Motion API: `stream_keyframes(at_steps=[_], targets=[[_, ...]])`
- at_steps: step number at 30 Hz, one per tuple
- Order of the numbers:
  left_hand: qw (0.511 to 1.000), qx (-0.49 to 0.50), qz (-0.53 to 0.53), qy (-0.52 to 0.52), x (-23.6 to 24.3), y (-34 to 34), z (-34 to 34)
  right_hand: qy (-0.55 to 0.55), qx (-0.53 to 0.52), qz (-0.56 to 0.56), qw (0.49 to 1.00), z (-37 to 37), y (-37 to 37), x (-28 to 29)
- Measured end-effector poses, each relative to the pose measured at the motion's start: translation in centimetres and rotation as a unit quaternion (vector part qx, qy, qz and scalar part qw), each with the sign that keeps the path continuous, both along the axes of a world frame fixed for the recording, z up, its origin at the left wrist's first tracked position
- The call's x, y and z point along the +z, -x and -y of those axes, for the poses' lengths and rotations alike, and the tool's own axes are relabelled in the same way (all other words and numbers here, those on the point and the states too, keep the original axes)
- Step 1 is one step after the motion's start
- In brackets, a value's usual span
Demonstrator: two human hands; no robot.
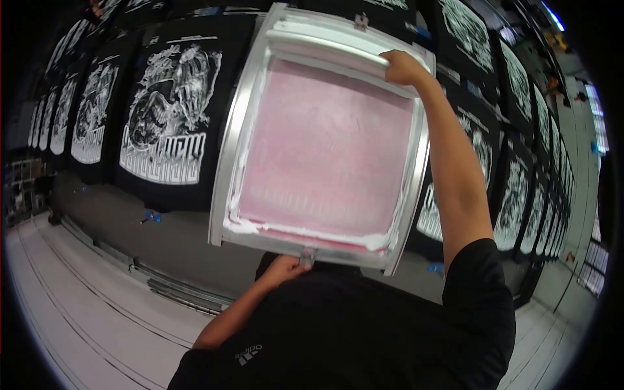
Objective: The recorder is screen printing white ink onto black t-shirts using a manual screen frame and squeegee.
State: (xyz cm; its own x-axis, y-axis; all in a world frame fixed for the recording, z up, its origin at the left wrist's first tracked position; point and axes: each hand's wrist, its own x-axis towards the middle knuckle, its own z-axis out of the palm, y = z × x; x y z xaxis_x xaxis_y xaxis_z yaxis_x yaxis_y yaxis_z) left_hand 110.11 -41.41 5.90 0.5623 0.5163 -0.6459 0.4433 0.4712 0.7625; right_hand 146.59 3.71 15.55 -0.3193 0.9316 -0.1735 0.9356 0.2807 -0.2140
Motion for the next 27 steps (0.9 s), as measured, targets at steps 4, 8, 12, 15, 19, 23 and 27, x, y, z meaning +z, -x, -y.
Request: stream_keyframes(at_steps=[4,8,12,15,19,23,27], targets=[[0.998,0.053,0.005,0.024,-0.1,-0.1,0.3,0.067,-0.018,0.018,0.997,15.3,6.4,2.7],[1.000,0.028,-0.011,0.008,0.2,-0.7,-0.4,0.097,-0.063,-0.016,0.993,31.5,10.2,3.2],[0.998,-0.006,-0.062,0.001,1.5,-1.5,-0.6,0.027,-0.044,-0.057,0.997,43.1,12.8,3.6],[0.973,-0.122,-0.178,-0.082,4.1,-2.1,-0.8,0.018,-0.054,-0.078,0.995,46.5,13.6,3.2],[0.950,-0.071,-0.273,-0.134,6.6,-2.6,-0.2,0.026,-0.028,-0.099,0.994,45.8,13.0,3.8],[0.954,-0.061,-0.251,-0.154,3.7,-1.4,0.4,-0.069,-0.034,-0.040,0.996,44.4,8.8,5.7],[0.947,-0.052,-0.267,-0.172,7.2,2.0,-0.7,0.051,-0.122,-0.118,0.984,43.0,1.3,5.3]])
